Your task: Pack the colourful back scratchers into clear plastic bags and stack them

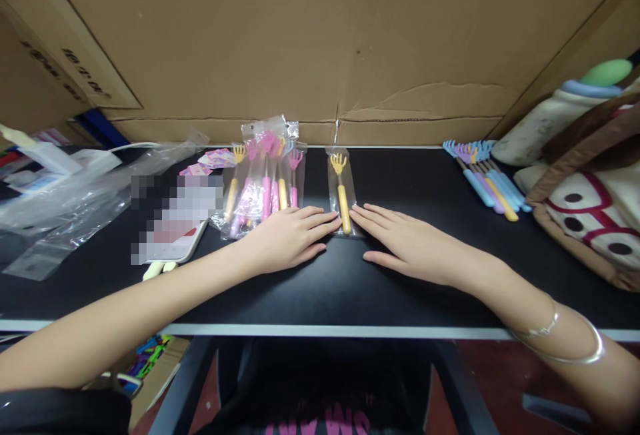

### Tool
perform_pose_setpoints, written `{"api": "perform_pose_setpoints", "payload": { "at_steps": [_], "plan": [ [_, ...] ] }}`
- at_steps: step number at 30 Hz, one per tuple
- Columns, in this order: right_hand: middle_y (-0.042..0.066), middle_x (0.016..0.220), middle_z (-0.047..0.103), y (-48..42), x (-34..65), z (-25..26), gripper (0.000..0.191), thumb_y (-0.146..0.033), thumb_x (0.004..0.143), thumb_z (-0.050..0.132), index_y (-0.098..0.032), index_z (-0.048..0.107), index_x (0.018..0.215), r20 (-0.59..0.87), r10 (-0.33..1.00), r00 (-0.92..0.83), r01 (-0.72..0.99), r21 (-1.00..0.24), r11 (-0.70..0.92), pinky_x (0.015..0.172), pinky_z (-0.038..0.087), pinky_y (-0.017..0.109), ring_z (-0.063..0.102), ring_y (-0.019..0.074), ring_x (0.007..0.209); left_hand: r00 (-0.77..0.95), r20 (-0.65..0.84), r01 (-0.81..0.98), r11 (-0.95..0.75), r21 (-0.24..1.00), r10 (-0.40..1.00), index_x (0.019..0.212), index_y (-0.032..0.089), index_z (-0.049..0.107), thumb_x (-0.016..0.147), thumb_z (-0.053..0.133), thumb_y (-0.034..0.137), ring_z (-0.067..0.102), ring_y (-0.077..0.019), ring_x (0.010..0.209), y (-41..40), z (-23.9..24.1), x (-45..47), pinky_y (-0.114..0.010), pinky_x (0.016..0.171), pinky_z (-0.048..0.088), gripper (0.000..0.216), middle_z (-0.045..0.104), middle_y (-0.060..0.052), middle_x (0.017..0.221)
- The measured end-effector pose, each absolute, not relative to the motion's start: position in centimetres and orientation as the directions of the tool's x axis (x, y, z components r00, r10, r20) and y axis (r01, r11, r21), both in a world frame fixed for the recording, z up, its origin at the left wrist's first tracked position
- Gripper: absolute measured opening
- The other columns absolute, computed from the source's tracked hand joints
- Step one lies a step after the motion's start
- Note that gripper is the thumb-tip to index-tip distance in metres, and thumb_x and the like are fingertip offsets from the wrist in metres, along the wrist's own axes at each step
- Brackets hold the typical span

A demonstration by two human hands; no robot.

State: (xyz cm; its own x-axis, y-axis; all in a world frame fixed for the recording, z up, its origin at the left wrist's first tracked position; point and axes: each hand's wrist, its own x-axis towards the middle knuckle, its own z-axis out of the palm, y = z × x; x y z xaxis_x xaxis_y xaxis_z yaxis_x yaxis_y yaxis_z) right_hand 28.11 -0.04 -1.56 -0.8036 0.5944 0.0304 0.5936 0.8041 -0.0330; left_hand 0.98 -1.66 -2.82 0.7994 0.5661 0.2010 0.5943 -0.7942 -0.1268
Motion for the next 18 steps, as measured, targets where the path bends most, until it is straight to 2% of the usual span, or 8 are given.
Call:
{"api": "perform_pose_setpoints", "payload": {
  "at_steps": [2, 4, 6, 9, 12, 15, 18],
  "plan": [
    [0.015, 0.150, 0.049, 0.3, 28.1, -0.9, 0.059, -0.046, 0.098, 0.041, -0.013, 0.046, 0.147, 0.048, 0.582, -0.812, 0.581, -0.027, 0.813, 0.110, 0.043, 0.049, 0.048, 0.0305, 0.136, 0.802, 0.198, 0.591, -0.796, -0.132, 0.563, 0.142, 0.016, 0.049, 0.103, 0.038, 0.034, 0.053, -0.0233, 0.129, -1.6, -2.8, 1.0, -0.038, 0.103, 0.048, 0.045, 0.055, -0.007, 0.144],
    [0.013, 0.138, 0.061, 0.8, 28.1, -0.2, 0.050, -0.040, 0.099, 0.039, -0.016, 0.055, 0.140, 0.079, 0.586, -0.807, 0.584, -0.049, 0.811, 0.101, 0.050, 0.045, 0.060, 0.0275, 0.123, 0.804, 0.194, 0.589, -0.797, -0.133, 0.562, 0.143, 0.016, 0.049, 0.103, 0.038, 0.034, 0.052, -0.0234, 0.129, -1.6, -2.8, 1.0, -0.038, 0.104, 0.048, 0.045, 0.054, -0.007, 0.145],
    [0.011, 0.123, 0.070, 1.4, 28.2, 0.1, 0.045, -0.039, 0.099, 0.037, -0.019, 0.062, 0.131, 0.131, 0.634, -0.762, 0.629, -0.085, 0.773, 0.090, 0.055, 0.042, 0.066, 0.0257, 0.109, 0.803, 0.185, 0.591, -0.796, -0.129, 0.566, 0.143, 0.016, 0.048, 0.103, 0.037, 0.034, 0.052, -0.0238, 0.129, -1.6, -2.8, 1.0, -0.039, 0.104, 0.047, 0.045, 0.053, -0.007, 0.146],
    [0.008, 0.109, 0.074, 2.3, 28.4, -0.2, 0.039, -0.040, 0.098, 0.039, -0.023, 0.069, 0.117, 0.215, 0.751, -0.624, 0.737, -0.158, 0.657, 0.081, 0.054, 0.041, 0.068, 0.0253, 0.099, 0.799, 0.178, 0.597, -0.792, -0.129, 0.574, 0.144, 0.015, 0.048, 0.103, 0.037, 0.033, 0.052, -0.0244, 0.129, -1.7, -2.7, 1.1, -0.039, 0.103, 0.048, 0.046, 0.054, -0.006, 0.146],
    [0.007, 0.101, 0.075, 3.2, 28.4, -0.7, 0.035, -0.040, 0.095, 0.044, -0.022, 0.069, 0.112, 0.192, 0.818, -0.541, 0.733, -0.370, 0.572, 0.076, 0.053, 0.037, 0.068, 0.0233, 0.091, 0.801, 0.168, 0.596, -0.792, -0.137, 0.574, 0.143, 0.014, 0.048, 0.103, 0.037, 0.033, 0.052, -0.0252, 0.128, -1.7, -2.6, 1.3, -0.039, 0.101, 0.048, 0.046, 0.054, -0.006, 0.146],
    [0.008, 0.097, 0.075, 3.6, 28.1, -1.0, 0.039, -0.043, 0.093, 0.048, -0.017, 0.065, 0.116, 0.122, 0.827, -0.549, 0.599, -0.632, 0.492, 0.079, 0.053, 0.036, 0.068, 0.0214, 0.088, 0.801, 0.160, 0.598, -0.790, -0.139, 0.578, 0.144, 0.013, 0.048, 0.103, 0.038, 0.032, 0.053, -0.0257, 0.126, -1.7, -2.5, 1.4, -0.040, 0.100, 0.049, 0.046, 0.054, -0.006, 0.145],
    [0.009, 0.095, 0.074, 3.4, 27.6, -1.0, 0.045, -0.048, 0.089, 0.054, -0.014, 0.062, 0.118, 0.041, 0.822, -0.568, 0.485, -0.790, 0.375, 0.072, 0.054, 0.035, 0.066, 0.0182, 0.076, 0.804, 0.166, 0.592, -0.793, -0.144, 0.571, 0.144, 0.012, 0.047, 0.103, 0.040, 0.032, 0.055, -0.0253, 0.122, -1.8, -2.6, 1.5, -0.040, 0.101, 0.048, 0.046, 0.054, -0.007, 0.145]
  ]
}}
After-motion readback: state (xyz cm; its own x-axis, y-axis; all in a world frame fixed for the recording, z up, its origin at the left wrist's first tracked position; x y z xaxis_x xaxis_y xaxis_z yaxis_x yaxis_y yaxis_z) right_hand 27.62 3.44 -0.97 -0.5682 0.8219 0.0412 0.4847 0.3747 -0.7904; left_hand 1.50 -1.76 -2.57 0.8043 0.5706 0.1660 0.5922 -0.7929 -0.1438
